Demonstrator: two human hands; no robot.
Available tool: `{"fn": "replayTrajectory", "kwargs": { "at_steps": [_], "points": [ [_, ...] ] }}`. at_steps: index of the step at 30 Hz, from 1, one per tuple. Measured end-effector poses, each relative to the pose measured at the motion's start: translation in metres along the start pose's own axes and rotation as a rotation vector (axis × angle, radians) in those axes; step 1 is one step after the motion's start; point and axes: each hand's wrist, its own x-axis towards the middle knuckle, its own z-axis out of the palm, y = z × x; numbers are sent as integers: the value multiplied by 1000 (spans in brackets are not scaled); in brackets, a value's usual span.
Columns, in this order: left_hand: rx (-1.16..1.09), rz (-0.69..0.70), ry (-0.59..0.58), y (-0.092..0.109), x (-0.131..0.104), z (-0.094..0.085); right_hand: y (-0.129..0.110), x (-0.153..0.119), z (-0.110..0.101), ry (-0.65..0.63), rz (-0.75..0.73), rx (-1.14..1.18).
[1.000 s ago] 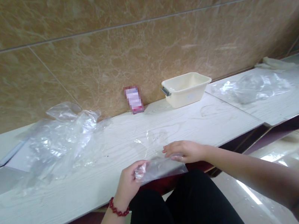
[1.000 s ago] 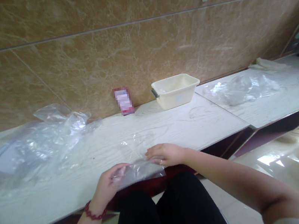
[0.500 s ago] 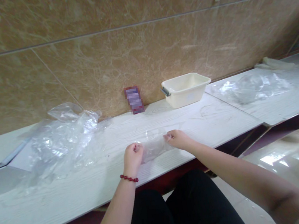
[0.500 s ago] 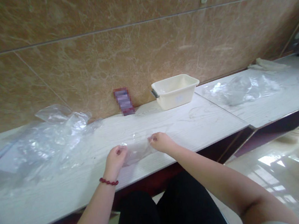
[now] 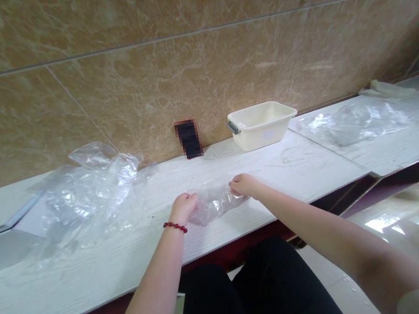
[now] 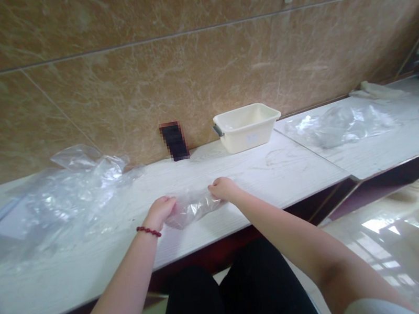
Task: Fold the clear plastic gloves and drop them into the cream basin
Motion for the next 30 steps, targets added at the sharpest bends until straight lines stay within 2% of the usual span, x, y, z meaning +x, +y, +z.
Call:
{"fn": "replayTrajectory", "kwargs": {
  "at_steps": [5, 11, 17, 20, 27, 30],
  "points": [
    [-70, -18, -35, -3, 11, 1, 0, 2, 1, 23, 27, 36],
    [-143, -37, -49, -1, 9, 1, 7, 10, 8, 113, -12, -37],
    [-227, -66, -80, 5, 8, -5, 14, 16, 11, 56, -30, -94],
    [-264, -67, -107, 6, 12, -8, 15, 17, 12, 77, -50, -117],
    [-333, 10, -236, -2, 23, -13, 13, 21, 5, 108, -111, -202],
    [-342, 60, -248, -9, 26, -11, 9, 26, -4, 144, -113, -281]
  ]
}}
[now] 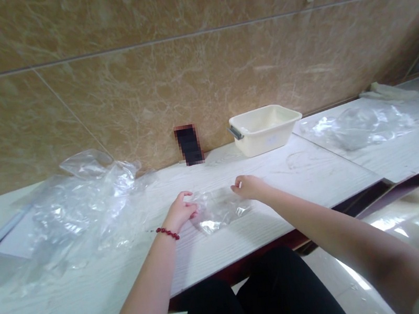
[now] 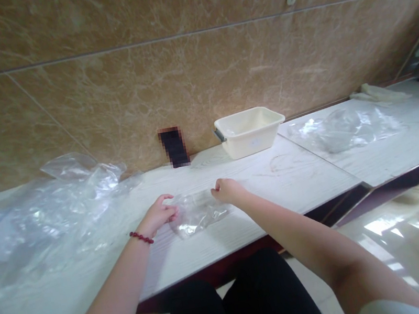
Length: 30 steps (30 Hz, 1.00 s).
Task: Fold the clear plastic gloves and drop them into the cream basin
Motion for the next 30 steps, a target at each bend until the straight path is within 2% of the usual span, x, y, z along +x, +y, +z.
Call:
{"fn": "replayTrajectory", "kwargs": {
  "at_steps": [3, 5, 8, 12, 20, 30],
  "points": [
    [45, 98, 13, -8, 1, -1, -4, 13, -11, 69, -28, -84],
    [70, 151, 10, -12, 2, -1, -11, 26, -19, 144, -110, -141],
    [68, 149, -3, -15, 4, -2, -27, 52, -28, 276, -230, -279],
    [49, 118, 3, -13, 4, -2, -49, 90, -33, 387, -253, -454],
    [65, 89, -12, -8, 3, -3, -63, 142, -17, 413, -211, -537],
    [175, 137, -12, -17, 8, -6, -65, 159, -10, 433, -243, -510]
  ]
}}
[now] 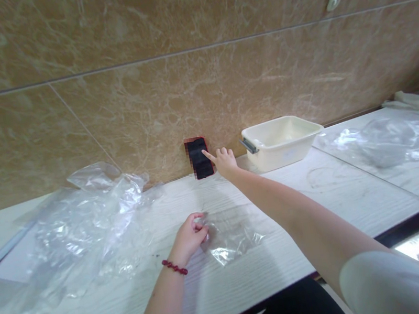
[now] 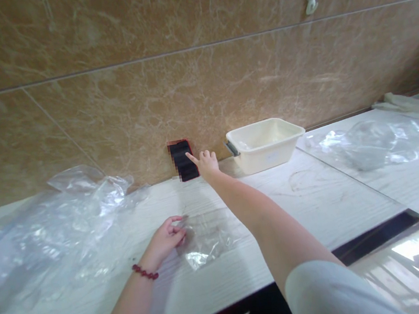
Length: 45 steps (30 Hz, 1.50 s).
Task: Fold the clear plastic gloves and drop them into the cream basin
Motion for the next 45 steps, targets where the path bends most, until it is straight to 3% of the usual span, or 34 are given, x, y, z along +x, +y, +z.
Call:
{"fn": "replayTrajectory", "kwargs": {
  "at_steps": [10, 17, 22, 26, 28, 31, 34, 36, 41, 45],
  "points": [
    [13, 23, -7, 0, 0, -1, 2, -5, -10, -13, 7, 25],
    [-71, 13, 8, -3, 1, 1, 28, -30, -32, -52, 102, 216],
    [-209, -61, 23, -2, 2, 3, 64, -85, -42, -198, 199, 602],
    [-300, -137, 49, 13, -4, 3, 78, -154, -49, -385, 437, 970],
    [-317, -166, 75, 20, -7, 1, 76, -185, -54, -439, 555, 1160],
    [-210, -109, 110, 28, -10, -7, 65, -217, -60, -511, 615, 1296],
    [3, -39, 225, 32, -19, -18, 57, -231, -64, -528, 606, 1317],
    [75, -115, 283, 34, -31, -23, 53, -235, -65, -528, 587, 1286],
    [-34, -359, 114, 33, -72, -11, 44, -236, -63, -621, 515, 1283],
    [-213, -421, 25, 30, -91, 6, 33, -234, -59, -660, 510, 1337]
  ]
}}
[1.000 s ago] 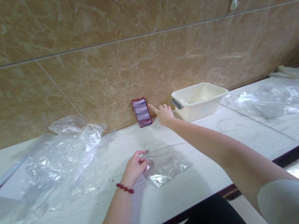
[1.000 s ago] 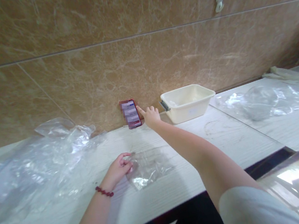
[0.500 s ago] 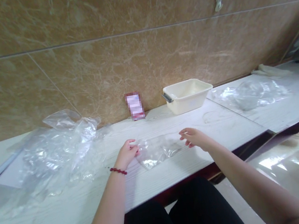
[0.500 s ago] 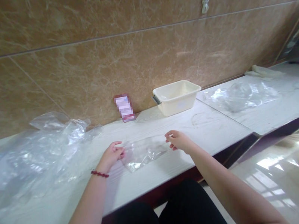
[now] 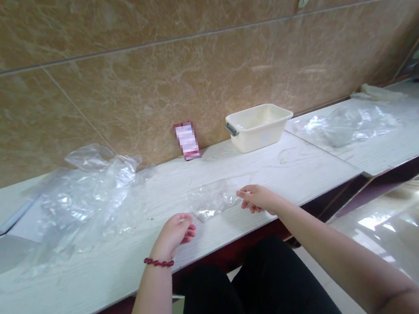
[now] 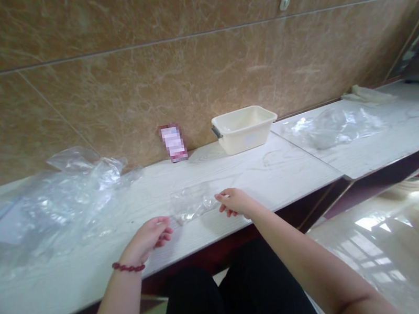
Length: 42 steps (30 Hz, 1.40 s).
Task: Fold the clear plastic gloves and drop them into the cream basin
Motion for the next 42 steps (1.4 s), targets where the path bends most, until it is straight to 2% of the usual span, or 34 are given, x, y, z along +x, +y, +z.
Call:
{"fn": "replayTrajectory", "kwargs": {
  "at_steps": [7, 13, 23, 30, 33, 42],
  "points": [
    [-295, -53, -88, -1, -11, 16, -7, 5, 15, 53, -61, 23],
    [-417, -105, -118, 4, -8, 24, -15, 5, 17, 13, 11, 59],
    [-490, -150, -144, 11, -3, 25, -8, 7, 13, -44, 56, 146],
    [-548, -159, -218, 15, 0, 27, -6, 9, 11, -86, 46, 210],
    [-525, -163, -196, 16, 2, 28, -4, 13, 11, -61, 46, 155],
    [-346, -180, -184, 13, 9, 21, -3, 16, -1, -38, 32, -238]
  ]
}}
